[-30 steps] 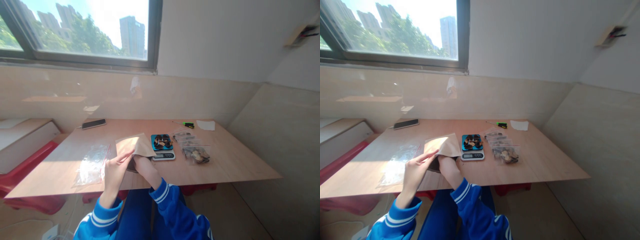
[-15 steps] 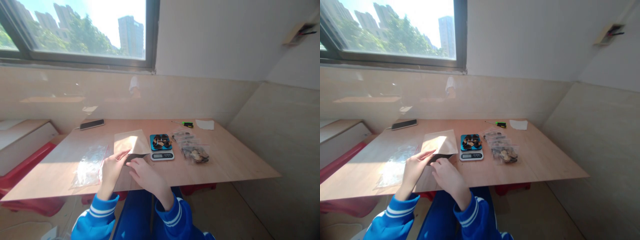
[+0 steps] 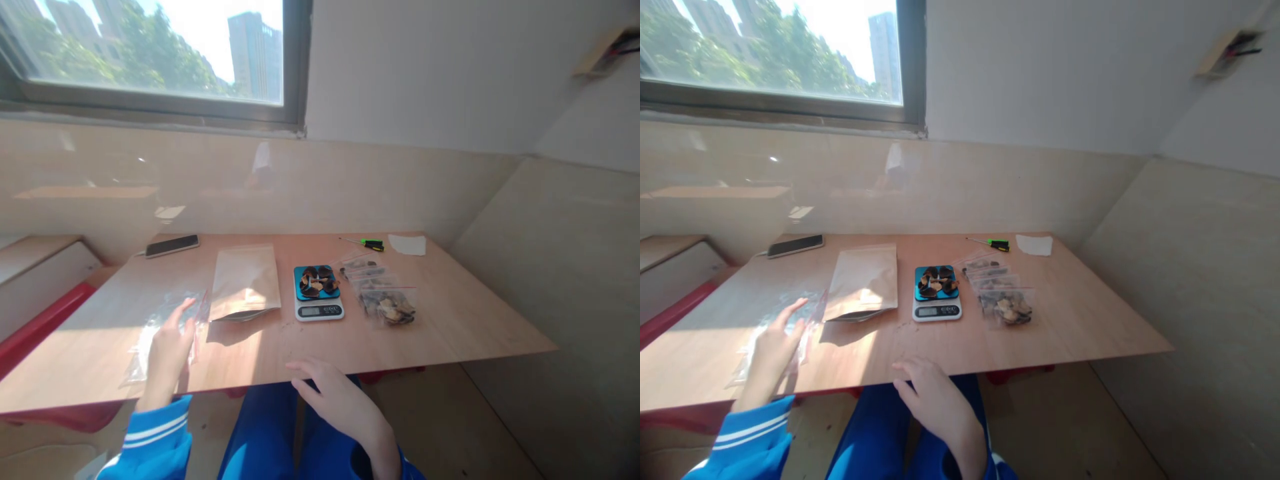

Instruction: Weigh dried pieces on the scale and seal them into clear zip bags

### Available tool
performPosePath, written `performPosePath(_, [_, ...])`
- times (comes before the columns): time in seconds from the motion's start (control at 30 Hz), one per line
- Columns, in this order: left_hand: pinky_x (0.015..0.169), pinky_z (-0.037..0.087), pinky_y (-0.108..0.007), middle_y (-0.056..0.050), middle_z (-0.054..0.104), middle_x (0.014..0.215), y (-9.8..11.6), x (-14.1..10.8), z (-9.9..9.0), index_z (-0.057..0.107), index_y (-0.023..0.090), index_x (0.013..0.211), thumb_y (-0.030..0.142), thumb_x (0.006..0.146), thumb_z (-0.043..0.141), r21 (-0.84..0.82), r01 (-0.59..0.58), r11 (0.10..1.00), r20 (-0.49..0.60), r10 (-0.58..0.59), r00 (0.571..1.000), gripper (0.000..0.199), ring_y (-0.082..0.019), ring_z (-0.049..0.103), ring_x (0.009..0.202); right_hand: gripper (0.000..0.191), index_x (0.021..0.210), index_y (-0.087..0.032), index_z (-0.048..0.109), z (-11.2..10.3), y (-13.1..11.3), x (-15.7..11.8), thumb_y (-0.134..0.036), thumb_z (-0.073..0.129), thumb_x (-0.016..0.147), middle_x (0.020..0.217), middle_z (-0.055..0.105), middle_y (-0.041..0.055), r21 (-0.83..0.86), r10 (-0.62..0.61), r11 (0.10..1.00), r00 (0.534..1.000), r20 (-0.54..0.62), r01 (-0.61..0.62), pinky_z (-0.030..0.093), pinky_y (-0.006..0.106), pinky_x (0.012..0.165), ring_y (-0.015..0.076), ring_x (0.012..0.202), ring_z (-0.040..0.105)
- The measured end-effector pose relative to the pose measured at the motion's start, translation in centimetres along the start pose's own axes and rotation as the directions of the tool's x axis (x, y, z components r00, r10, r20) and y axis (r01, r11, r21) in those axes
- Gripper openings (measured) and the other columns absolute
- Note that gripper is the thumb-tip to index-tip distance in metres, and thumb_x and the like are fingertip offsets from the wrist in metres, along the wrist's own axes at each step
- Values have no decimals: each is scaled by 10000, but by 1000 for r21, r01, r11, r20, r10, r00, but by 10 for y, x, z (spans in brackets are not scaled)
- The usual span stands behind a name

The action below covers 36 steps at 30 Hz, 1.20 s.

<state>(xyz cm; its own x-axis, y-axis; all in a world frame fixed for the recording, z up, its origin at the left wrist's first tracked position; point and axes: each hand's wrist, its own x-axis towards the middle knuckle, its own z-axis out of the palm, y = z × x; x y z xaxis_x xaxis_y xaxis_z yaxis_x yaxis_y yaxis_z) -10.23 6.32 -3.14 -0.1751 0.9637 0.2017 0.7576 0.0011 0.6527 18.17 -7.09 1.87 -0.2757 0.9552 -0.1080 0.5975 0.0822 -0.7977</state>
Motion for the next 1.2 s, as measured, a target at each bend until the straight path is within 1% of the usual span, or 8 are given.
performPosePath(0.1, [913, 471, -469, -193, 684, 1134, -32, 7, 1, 672, 137, 1058, 381, 815, 502, 96, 15, 995, 127, -27, 992, 385, -405, 607, 1089, 377, 1245, -144, 607, -2, 0, 0, -292, 429, 947, 1294, 610, 96, -15, 17, 1000, 1000, 8, -17, 344, 328, 1094, 217, 1236, 523])
performPosePath(0.27, [794, 519, -446, -150, 730, 923, -47, 9, 5, 734, 187, 894, 401, 797, 542, 27, 39, 999, -23, -39, 999, 302, -352, 670, 880, 360, 1237, -164, 615, 3, -3, 0, -282, 458, 935, 1274, 625, 89, 10, -4, 1000, 999, 37, 4, 369, 352, 1077, 231, 1216, 541])
performPosePath(0.37, [811, 501, -500, -140, 715, 969, -25, 1, -5, 722, 153, 1010, 402, 843, 508, 17, 47, 999, -197, -43, 979, 369, -331, 656, 864, 328, 1204, -193, 635, 7, -6, 2, -264, 468, 931, 1220, 654, 77, 52, -47, 998, 999, 19, 46, 403, 364, 1047, 231, 1173, 570])
performPosePath(0.5, [851, 508, -431, -78, 711, 1013, 33, -26, -10, 698, 165, 1063, 366, 847, 582, -122, -264, 957, -565, 152, 811, 317, -250, 639, 888, 315, 1207, -218, 609, 15, -14, 21, -277, 440, 949, 1204, 644, 66, 188, -140, 965, 967, -211, 181, 439, 341, 1006, 198, 1141, 577])
performPosePath(0.63, [899, 506, -368, -50, 679, 1076, 91, -65, 11, 659, 242, 1107, 214, 859, 585, -310, -562, 767, -310, 477, 823, 260, -209, 626, 1011, 330, 1181, -188, 577, 26, -20, 49, -378, 469, 933, 1171, 650, 101, 407, -43, 870, 866, -498, 277, 522, 322, 877, 188, 1021, 635])
performPosePath(0.73, [952, 491, -371, -69, 608, 1229, 112, -87, 30, 591, 270, 1227, 172, 858, 575, -409, -656, 635, -166, 655, 737, 382, -216, 573, 1142, 326, 1081, -178, 602, 27, -18, 57, -434, 521, 897, 1089, 689, 110, 529, 51, 783, 813, -580, 328, 539, 340, 858, 203, 966, 667])
performPosePath(0.97, [817, 546, -314, -80, 558, 1292, 106, -94, 50, 491, 305, 1341, 151, 856, 586, -446, -581, 680, -175, 571, 802, 518, -213, 575, 1125, 279, 988, -187, 689, 11, -6, 43, -411, 566, 877, 981, 739, 71, 622, 29, 729, 895, -445, 286, 528, 343, 872, 218, 934, 690])
performPosePath(1.2, [700, 516, -274, -4, 678, 831, 88, -83, 51, 698, 243, 906, 188, 832, 623, -417, -555, 720, -243, 500, 831, 119, -157, 624, 792, 331, 650, -170, 620, 20, 6, 58, -443, 805, 620, 679, 702, 27, 692, 165, 696, 895, -414, 192, 523, 278, 644, 185, 674, 675])
